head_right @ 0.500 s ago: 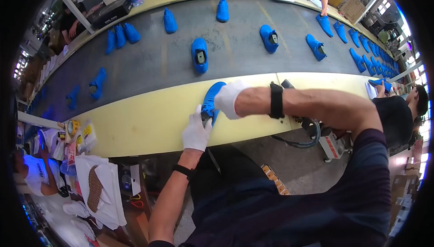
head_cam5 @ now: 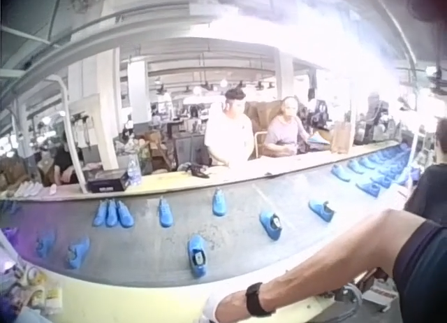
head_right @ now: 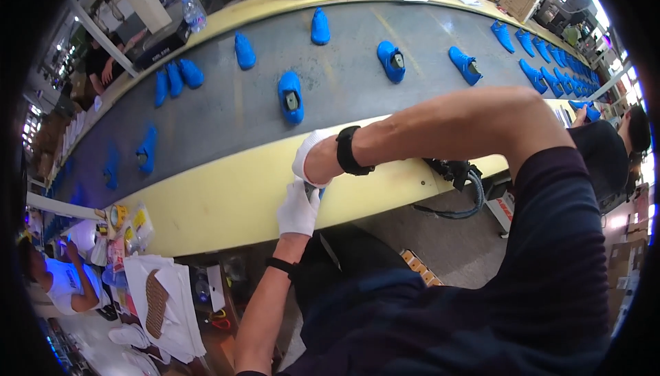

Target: The worker is assembling blue athletic shoes on a conveyor belt, applying glue and fitting components.

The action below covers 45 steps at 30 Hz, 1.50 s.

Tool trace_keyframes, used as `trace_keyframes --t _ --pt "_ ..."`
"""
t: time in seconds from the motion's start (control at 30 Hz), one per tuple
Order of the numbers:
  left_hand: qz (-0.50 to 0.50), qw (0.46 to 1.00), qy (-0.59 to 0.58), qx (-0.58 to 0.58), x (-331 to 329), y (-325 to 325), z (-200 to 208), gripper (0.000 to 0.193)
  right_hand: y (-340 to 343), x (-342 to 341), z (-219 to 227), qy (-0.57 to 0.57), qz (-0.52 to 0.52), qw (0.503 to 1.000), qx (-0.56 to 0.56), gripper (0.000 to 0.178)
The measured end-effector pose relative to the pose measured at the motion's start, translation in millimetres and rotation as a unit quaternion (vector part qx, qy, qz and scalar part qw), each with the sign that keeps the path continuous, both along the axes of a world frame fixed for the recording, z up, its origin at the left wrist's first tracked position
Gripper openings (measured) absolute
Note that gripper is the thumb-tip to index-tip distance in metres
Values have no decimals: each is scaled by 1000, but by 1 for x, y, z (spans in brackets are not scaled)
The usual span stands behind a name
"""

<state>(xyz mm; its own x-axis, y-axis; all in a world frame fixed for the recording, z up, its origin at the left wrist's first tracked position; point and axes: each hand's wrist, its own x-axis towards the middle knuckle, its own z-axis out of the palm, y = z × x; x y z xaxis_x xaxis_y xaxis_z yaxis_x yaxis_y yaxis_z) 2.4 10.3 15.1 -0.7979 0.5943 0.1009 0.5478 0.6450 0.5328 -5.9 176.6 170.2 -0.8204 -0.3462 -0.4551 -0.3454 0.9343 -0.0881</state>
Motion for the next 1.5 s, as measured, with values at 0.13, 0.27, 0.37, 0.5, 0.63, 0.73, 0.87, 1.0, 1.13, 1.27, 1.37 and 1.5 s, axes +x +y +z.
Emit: trace_keyframes --t 0.13,0.27,0.37,0.5,0.63,0.73,0.87,1.0,1.13,1.27,1.37,1.5 --pt "26 989 -143 -6 1 -16 20 62 -4 12 -64 55 -7 993 -103 15" --pt "-23 997 -58 -52 -3 -29 30 59 -27 26 -15 81 -44 994 -60 16" --pt "-50 998 -20 -19 -8 -18 19 51 -5 18 -11 38 -10 997 -65 27" --pt "-47 993 98 45 -17 -11 -11 51 -5 14 28 11 -5 998 62 16" --pt "-53 985 142 80 -26 -5 -13 52 20 23 54 8 -88 994 61 30" --pt "-62 986 128 89 -22 -11 -20 54 12 35 51 -22 -131 990 44 28" --pt "-61 986 122 93 -17 -19 -19 56 5 42 36 -37 -161 986 -5 23" --pt "-62 987 123 85 -18 -14 -16 57 -3 32 27 -31 -117 991 60 34" --pt "-60 988 105 98 -18 -10 -19 51 -21 15 33 5 -76 996 47 18" --pt "-77 995 60 26 -29 -11 -19 31 -15 -19 -6 57 89 994 -11 17" --pt "-63 997 25 20 -16 7 -3 33 2 -55 -93 21 42 999 -7 22" --pt "-65 997 36 -33 -14 -15 -2 30 -80 -84 -59 -129 -17 928 350 21"
